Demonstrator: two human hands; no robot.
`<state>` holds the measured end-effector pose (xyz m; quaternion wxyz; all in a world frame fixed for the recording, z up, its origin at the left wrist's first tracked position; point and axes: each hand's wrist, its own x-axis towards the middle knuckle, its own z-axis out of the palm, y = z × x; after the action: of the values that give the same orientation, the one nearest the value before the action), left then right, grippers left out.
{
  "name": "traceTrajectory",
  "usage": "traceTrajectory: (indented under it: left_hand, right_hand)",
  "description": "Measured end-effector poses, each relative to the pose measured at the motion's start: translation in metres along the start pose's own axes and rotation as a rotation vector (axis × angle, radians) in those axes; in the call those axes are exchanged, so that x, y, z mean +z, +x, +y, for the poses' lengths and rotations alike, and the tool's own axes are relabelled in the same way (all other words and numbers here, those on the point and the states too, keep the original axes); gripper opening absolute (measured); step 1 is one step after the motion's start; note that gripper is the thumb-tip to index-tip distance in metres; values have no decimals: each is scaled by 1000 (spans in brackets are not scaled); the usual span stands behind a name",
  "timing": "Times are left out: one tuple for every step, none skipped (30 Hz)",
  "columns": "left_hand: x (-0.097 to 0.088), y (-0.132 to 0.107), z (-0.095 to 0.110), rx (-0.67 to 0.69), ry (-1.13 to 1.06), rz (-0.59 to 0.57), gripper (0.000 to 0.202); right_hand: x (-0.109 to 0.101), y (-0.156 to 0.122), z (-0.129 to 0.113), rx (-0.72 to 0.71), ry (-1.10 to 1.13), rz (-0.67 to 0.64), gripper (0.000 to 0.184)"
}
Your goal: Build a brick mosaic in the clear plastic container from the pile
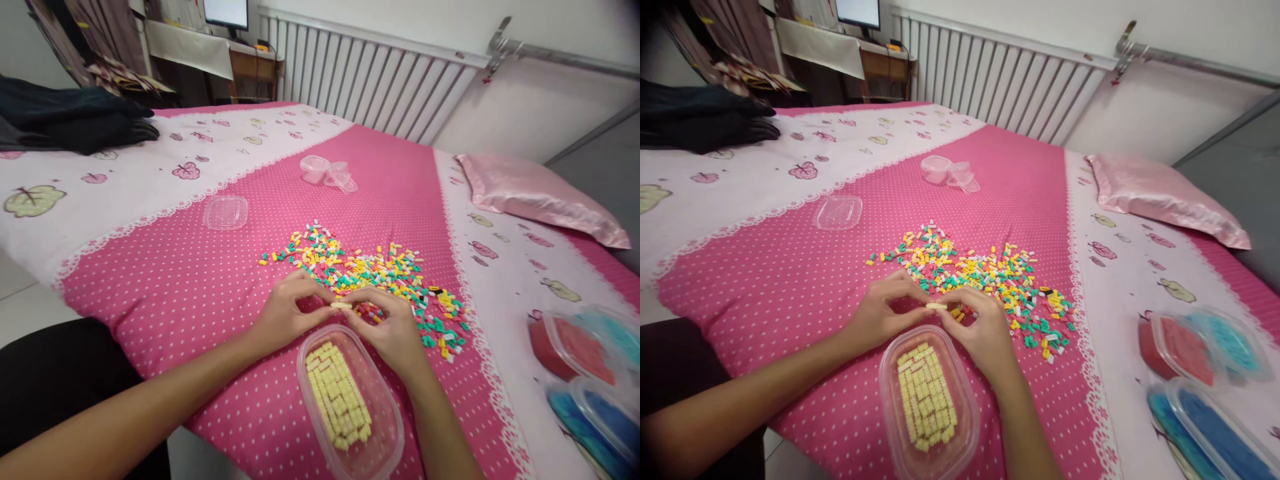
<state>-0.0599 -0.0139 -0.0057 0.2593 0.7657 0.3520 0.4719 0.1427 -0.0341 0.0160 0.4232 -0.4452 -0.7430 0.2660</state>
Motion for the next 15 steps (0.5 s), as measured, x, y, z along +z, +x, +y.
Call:
traceTrajectory:
  left_hand:
    - [0, 0, 0, 4, -1, 0, 5]
    - [0, 0, 0, 7, -2, 1, 5]
    - [0, 0, 0, 10, -2, 1, 5]
    - [0, 0, 0, 13, -1, 1, 4]
    - [0, 0, 1, 15, 0, 1, 4]
    - [0, 0, 1, 16, 2, 1, 4]
    - [0, 0, 1, 18, 3, 2, 4]
    - [0, 0, 2, 19, 5, 2, 4]
    - [0, 0, 2, 20, 6, 3, 4]
    - [0, 0, 1, 21, 7, 3, 4]
    - [0, 0, 1, 23, 8, 3, 4]
    - [0, 0, 1, 24, 9, 1, 4]
    - [0, 0, 0, 25, 8, 0, 4]
    - [0, 0, 0, 26, 9, -2, 4]
    - [0, 0, 0, 26, 8, -5, 4]
  right_hand:
    - [0, 0, 0, 1, 2, 0, 3]
    - [0, -1, 1, 2, 3, 0, 3]
    - [0, -1, 1, 4, 3, -1, 3]
    - [0, -1, 1, 6, 4, -2, 3]
    - [0, -1, 2, 9, 4, -3, 3]
    - [0, -1, 2, 11, 5, -4, 3]
    - [0, -1, 3, 14, 5, -5, 3]
    - [0, -1, 3, 16, 6, -6, 4]
    - [0, -1, 3, 17, 6, -7, 4]
    - [1, -1, 3, 18, 6, -7, 4]
    - [1, -1, 3, 19, 6, -6, 4]
    - [1, -1, 3, 20, 6, -5, 4]
    - [1, -1, 4, 20, 5, -4, 4]
    - [1, -1, 4, 21, 5, -3, 3]
    - [1, -1, 4, 21, 4, -2, 3]
